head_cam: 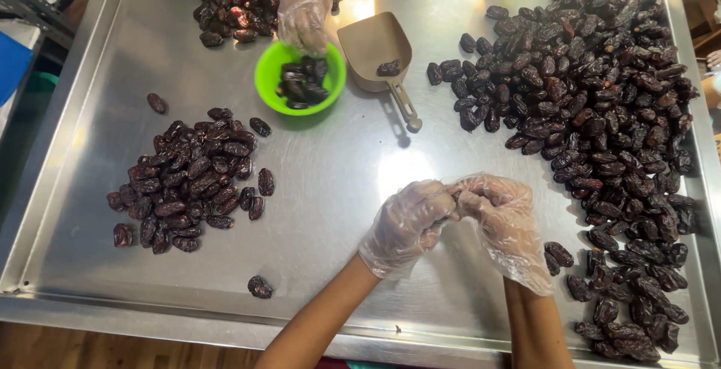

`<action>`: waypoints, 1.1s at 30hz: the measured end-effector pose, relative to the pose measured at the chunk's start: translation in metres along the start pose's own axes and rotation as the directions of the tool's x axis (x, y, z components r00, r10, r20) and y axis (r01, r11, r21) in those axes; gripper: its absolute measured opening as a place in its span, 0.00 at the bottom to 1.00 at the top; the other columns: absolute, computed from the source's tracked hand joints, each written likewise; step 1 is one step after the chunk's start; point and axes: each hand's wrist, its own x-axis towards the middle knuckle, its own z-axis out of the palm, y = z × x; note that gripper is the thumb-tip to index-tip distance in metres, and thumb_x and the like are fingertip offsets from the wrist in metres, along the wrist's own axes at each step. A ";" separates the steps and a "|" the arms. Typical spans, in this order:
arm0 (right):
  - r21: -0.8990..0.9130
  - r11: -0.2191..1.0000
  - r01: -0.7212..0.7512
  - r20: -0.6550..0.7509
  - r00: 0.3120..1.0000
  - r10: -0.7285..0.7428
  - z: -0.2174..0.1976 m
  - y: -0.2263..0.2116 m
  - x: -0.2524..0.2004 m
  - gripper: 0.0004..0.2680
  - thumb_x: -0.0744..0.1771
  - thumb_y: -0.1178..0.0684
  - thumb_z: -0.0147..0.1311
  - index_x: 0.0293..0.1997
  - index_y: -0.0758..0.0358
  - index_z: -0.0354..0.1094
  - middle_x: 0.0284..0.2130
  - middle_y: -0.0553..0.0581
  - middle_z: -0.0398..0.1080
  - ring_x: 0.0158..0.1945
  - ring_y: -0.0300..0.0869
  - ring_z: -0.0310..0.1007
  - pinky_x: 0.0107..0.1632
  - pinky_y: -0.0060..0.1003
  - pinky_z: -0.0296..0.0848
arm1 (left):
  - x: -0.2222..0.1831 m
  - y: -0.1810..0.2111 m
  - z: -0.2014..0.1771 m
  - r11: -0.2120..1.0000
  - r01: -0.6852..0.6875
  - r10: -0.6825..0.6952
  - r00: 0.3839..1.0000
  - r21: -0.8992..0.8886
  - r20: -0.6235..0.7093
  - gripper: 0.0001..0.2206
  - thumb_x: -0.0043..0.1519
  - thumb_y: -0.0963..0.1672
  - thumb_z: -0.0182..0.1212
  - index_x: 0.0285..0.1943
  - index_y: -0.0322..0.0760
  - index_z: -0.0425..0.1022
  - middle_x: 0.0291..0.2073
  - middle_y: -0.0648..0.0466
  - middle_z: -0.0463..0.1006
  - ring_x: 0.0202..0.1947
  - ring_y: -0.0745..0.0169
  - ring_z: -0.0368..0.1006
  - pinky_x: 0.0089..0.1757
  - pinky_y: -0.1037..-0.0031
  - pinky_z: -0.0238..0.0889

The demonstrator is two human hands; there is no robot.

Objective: The person sorts dark dried dates on a stainless steel table, picking them up one by one and placing them into separate piles. A green bowl and a scoop are visible nearby, and another person's gloved hands are seen working in the background.

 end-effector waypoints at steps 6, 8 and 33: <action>0.222 0.968 -0.118 0.021 0.993 0.117 -0.016 0.036 0.003 0.03 0.57 0.61 0.57 0.26 0.69 0.73 0.11 0.64 0.67 0.16 0.42 0.67 0.21 0.34 0.71 | -0.088 -0.052 0.046 0.986 -0.114 0.115 0.993 -0.123 0.005 0.08 0.70 0.47 0.46 0.41 0.45 0.69 0.38 0.58 0.74 0.42 0.54 0.72 0.46 0.65 0.70; 0.709 0.699 -0.099 0.399 0.873 -0.281 -0.041 0.090 0.001 0.14 0.70 0.51 0.55 0.54 0.77 0.69 0.52 0.75 0.72 0.57 0.60 0.74 0.59 0.50 0.77 | -0.092 -0.051 0.050 0.972 0.046 -0.047 0.999 -0.231 -0.001 0.08 0.69 0.46 0.47 0.39 0.44 0.69 0.36 0.57 0.74 0.40 0.55 0.72 0.43 0.66 0.70; 0.711 0.687 -0.152 0.414 0.880 -0.234 -0.023 0.034 0.007 0.09 0.68 0.50 0.58 0.35 0.66 0.76 0.28 0.55 0.78 0.30 0.39 0.78 0.32 0.26 0.79 | -0.067 -0.033 0.065 -0.783 0.353 -0.597 -0.192 -0.512 0.779 0.11 0.57 0.40 0.63 0.21 0.35 0.68 0.13 0.48 0.71 0.14 0.59 0.73 0.14 0.76 0.69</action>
